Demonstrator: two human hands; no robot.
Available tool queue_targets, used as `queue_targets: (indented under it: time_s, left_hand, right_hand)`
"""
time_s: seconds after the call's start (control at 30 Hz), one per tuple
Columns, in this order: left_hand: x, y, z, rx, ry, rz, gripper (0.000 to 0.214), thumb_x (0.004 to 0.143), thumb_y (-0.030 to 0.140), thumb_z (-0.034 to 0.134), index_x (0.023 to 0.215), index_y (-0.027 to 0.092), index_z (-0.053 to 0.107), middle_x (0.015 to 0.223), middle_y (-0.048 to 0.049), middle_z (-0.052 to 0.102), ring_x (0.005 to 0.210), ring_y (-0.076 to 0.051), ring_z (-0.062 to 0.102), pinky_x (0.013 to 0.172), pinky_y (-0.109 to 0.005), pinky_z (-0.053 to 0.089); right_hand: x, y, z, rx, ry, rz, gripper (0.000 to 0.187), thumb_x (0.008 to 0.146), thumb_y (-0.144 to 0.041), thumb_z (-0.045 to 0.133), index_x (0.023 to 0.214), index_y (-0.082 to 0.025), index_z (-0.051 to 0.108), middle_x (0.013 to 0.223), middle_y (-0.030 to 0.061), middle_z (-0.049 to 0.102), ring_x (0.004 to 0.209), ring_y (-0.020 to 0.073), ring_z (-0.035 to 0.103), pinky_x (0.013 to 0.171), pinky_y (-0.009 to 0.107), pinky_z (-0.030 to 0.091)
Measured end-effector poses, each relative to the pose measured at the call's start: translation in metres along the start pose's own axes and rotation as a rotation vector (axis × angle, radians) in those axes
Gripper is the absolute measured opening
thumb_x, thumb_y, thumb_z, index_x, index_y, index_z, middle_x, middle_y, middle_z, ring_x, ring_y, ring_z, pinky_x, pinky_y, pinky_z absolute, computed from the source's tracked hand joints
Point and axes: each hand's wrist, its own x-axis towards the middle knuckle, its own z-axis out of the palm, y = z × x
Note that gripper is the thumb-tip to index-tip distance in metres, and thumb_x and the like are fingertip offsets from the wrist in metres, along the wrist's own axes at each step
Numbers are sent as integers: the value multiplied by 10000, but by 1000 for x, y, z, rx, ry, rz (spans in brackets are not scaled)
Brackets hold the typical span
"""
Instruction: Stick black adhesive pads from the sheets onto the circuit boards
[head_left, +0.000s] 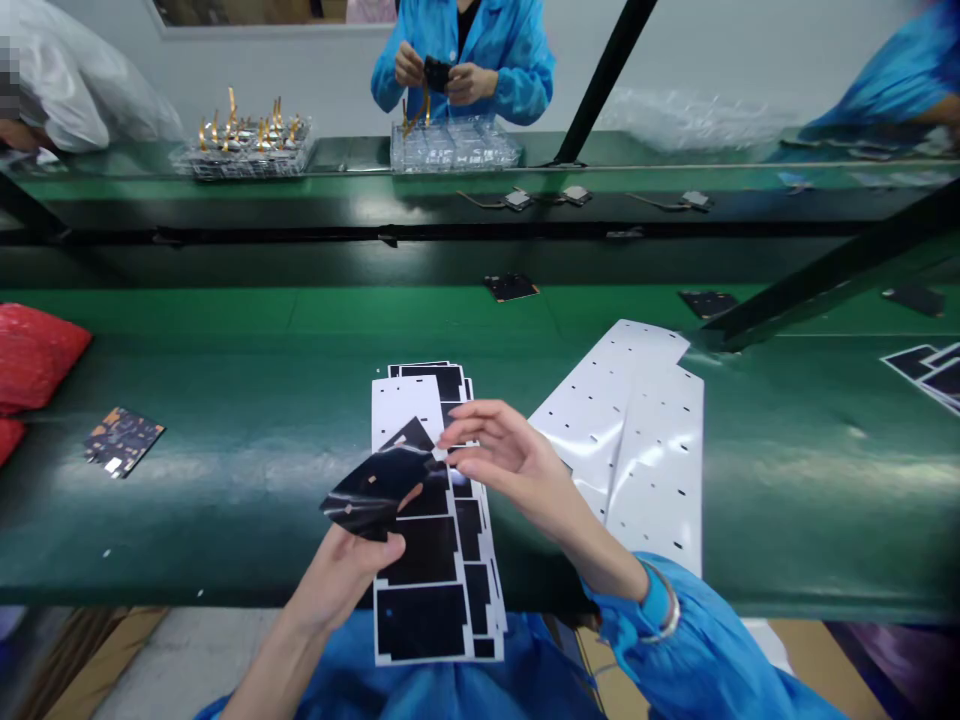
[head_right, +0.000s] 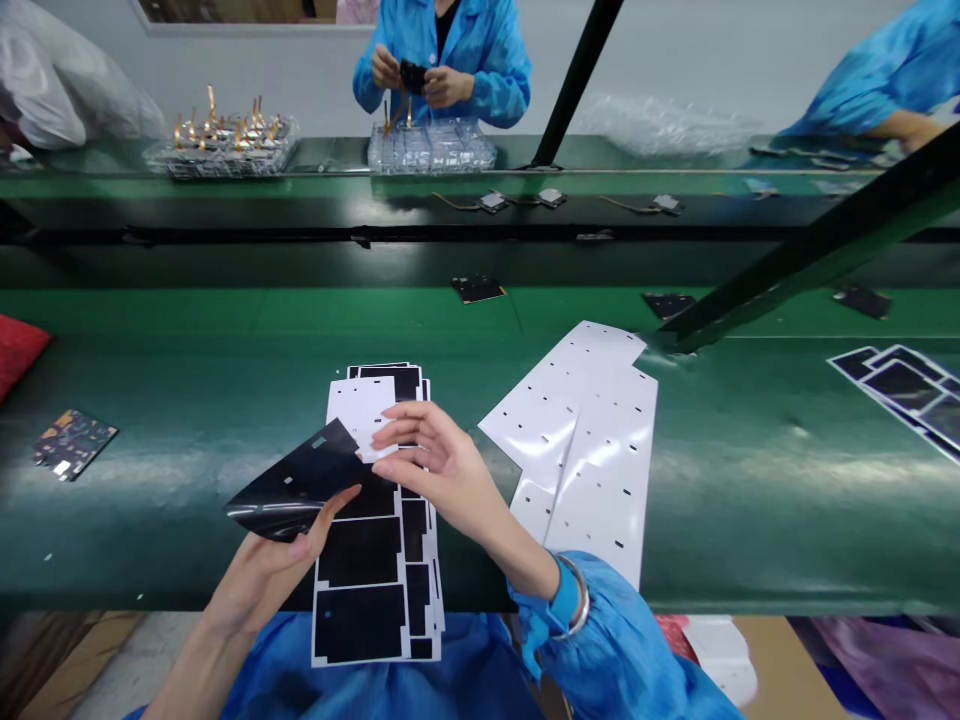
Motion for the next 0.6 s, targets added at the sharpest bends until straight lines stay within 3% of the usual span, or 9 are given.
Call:
queue_targets:
  time_s: [0.13,0.23,0.33,0.4,0.5,0.57,0.6]
  left_hand:
    - [-7,6,7,-7,-7,-35,502,692,389,870,1162,264,750,1248,-102,724,1303,-338,586,1154,-540,432]
    - [-7,11,5,28,-79,-77,498,679,420,877,1135,260,757,1141,-100,750,1197,-327,649,1084,-526,495]
    - [-7,13,2,89,-173,-10,572,707,463,855,1230,279,717,1211,-111,714,1104,-321,683,952,-486,581]
    - [-9,15,3,148,-236,88,642,757,485,813,1350,312,639,1367,-115,626,1166,-324,660,954,-466,584]
    - [-11,20,-2,448,-296,255,691,842,485,722,1479,331,503,1541,-119,444,1402,-349,481,1104,-519,477]
    - [-6,27,-24,812,-133,359,796,839,480,718,1545,304,395,1587,-149,354,1494,-373,334,1180,-590,349]
    - [-1,33,-43,1006,46,392,850,834,481,720,1569,279,343,1604,-175,310,1514,-394,275,1190,-636,288]
  right_hand:
    - [6,-3,8,18,-42,84,109,810,-245,784,816,-197,687,757,-15,682,693,68,666,663,156,574]
    - [8,-3,11,43,-66,138,196,764,-258,820,856,-205,655,737,-34,636,639,74,643,586,169,556]
    - [9,1,9,19,-111,149,260,760,-321,826,900,-214,635,784,-20,653,660,105,672,580,204,576]
    - [8,2,10,-131,-129,50,167,814,-320,782,827,-209,657,759,-7,676,668,115,677,588,211,573]
    - [3,-4,13,-423,-100,-265,126,878,-194,710,767,-215,652,713,-7,684,660,129,672,603,242,558]
    - [-2,-14,12,-609,-82,-503,136,878,-86,665,865,-222,660,771,8,707,732,160,688,659,292,565]
    - [-5,-19,10,-695,-70,-601,180,868,-48,651,916,-222,662,805,21,714,775,177,692,687,316,563]
